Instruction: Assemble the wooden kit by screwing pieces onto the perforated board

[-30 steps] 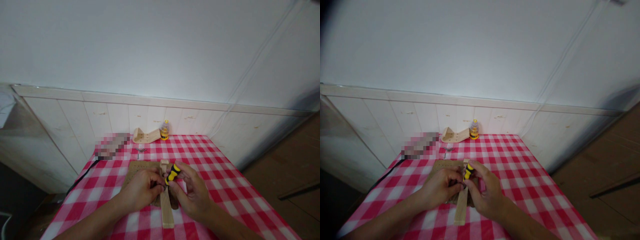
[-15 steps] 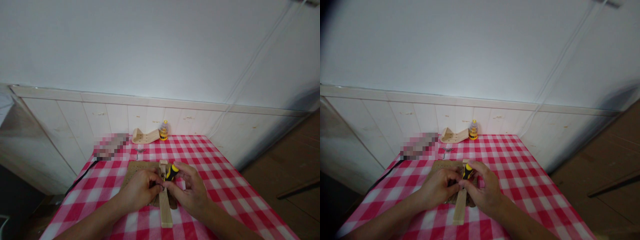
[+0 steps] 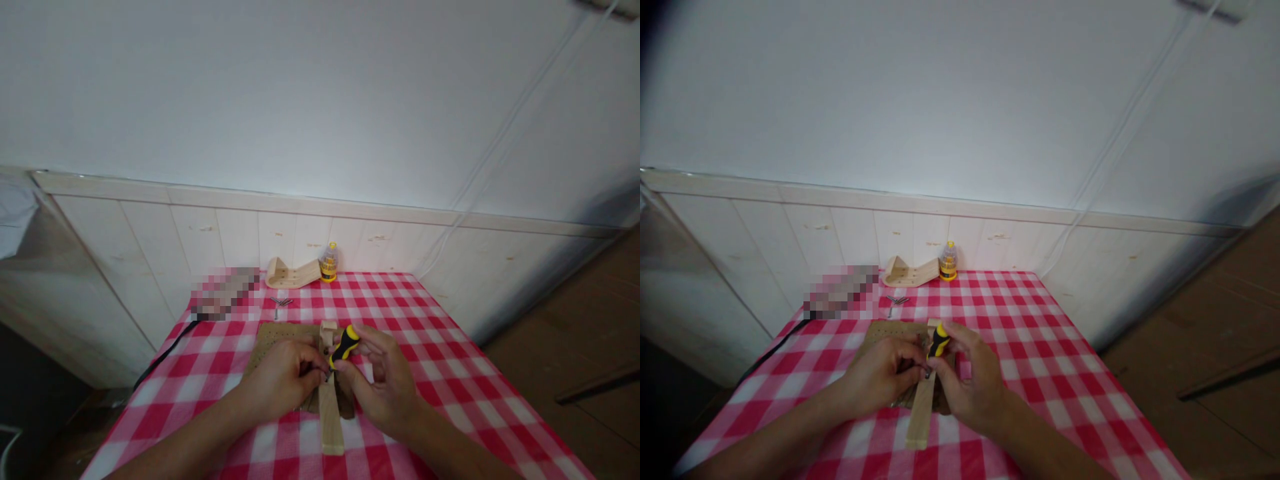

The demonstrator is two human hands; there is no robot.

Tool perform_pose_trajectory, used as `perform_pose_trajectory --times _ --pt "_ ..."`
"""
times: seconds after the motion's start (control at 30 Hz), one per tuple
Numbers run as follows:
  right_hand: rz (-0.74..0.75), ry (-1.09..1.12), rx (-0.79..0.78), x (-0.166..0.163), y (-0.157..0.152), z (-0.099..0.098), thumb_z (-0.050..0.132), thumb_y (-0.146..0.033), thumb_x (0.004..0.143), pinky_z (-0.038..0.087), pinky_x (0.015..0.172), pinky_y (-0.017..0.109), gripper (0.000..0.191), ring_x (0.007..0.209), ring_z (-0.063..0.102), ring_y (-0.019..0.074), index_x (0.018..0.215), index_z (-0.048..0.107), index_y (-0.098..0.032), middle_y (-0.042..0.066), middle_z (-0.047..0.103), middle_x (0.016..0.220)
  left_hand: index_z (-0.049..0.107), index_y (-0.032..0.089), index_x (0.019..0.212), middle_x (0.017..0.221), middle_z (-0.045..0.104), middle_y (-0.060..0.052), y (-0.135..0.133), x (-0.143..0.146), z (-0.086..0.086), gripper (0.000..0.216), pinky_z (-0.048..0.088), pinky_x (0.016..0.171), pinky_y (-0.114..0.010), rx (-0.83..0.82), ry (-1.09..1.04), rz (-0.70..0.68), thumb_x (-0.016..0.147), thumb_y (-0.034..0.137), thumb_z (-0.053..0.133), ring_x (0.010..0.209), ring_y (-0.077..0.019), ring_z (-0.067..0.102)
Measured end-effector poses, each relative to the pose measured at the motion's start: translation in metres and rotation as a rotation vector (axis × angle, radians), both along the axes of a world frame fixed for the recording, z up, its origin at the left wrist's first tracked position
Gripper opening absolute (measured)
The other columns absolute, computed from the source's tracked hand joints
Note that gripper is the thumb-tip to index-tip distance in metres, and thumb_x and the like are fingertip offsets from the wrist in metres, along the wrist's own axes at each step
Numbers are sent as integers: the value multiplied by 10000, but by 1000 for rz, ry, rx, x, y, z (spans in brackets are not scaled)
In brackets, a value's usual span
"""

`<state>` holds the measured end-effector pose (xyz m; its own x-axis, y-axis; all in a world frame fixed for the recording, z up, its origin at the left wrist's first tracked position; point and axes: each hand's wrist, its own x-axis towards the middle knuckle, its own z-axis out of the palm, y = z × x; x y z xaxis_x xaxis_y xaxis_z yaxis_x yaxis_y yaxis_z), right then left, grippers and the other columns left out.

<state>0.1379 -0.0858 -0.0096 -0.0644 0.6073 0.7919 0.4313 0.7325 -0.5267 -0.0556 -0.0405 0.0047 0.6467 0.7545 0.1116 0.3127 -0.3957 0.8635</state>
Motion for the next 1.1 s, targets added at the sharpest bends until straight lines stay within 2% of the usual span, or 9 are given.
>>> perform_pose_trajectory --times 0.3,0.5,0.63,0.77,0.93,1.1 --pt "-57 -24 33 1 3 0 736 -228 903 657 840 370 544 979 757 233 1395 524 -318 84 728 1165 772 200 801 852 691 -14 1 0 -1 187 456 671 -236 2 51 -6 816 120 603 783 -160 647" --pt "19 -136 80 -4 -2 16 699 -106 892 645 873 346 685 1035 746 233 1491 454 -331 86 728 1233 773 194 805 920 736 -37 1 -1 -1 182 499 754 -258 23 51 -28 854 180 598 857 -191 679" --pt "57 -156 55 -3 -5 12 612 -77 905 642 882 380 671 1082 731 252 1513 420 -286 124 692 1294 786 184 850 926 749 -48 0 -1 1 197 497 745 -263 29 40 -56 849 168 590 875 -206 685" --pt "77 -110 3 -2 -4 3 571 -91 934 643 884 395 630 1105 725 256 1510 408 -290 126 699 1279 780 170 820 956 753 -61 -1 -1 2 186 493 714 -262 27 38 -40 830 151 595 854 -205 685" --pt "40 -68 11 -2 -2 -2 600 -131 938 648 845 387 566 1018 742 245 1466 462 -280 132 694 1266 769 176 827 911 748 -54 1 0 -1 148 500 758 -266 19 3 -27 824 168 622 900 -209 679" --pt "83 216 -93 -4 4 -2 602 -238 976 636 822 374 503 958 739 222 1450 436 -254 120 699 1149 717 160 810 771 697 -27 6 1 -10 65 448 618 -235 -33 -28 26 774 175 666 680 -150 612"
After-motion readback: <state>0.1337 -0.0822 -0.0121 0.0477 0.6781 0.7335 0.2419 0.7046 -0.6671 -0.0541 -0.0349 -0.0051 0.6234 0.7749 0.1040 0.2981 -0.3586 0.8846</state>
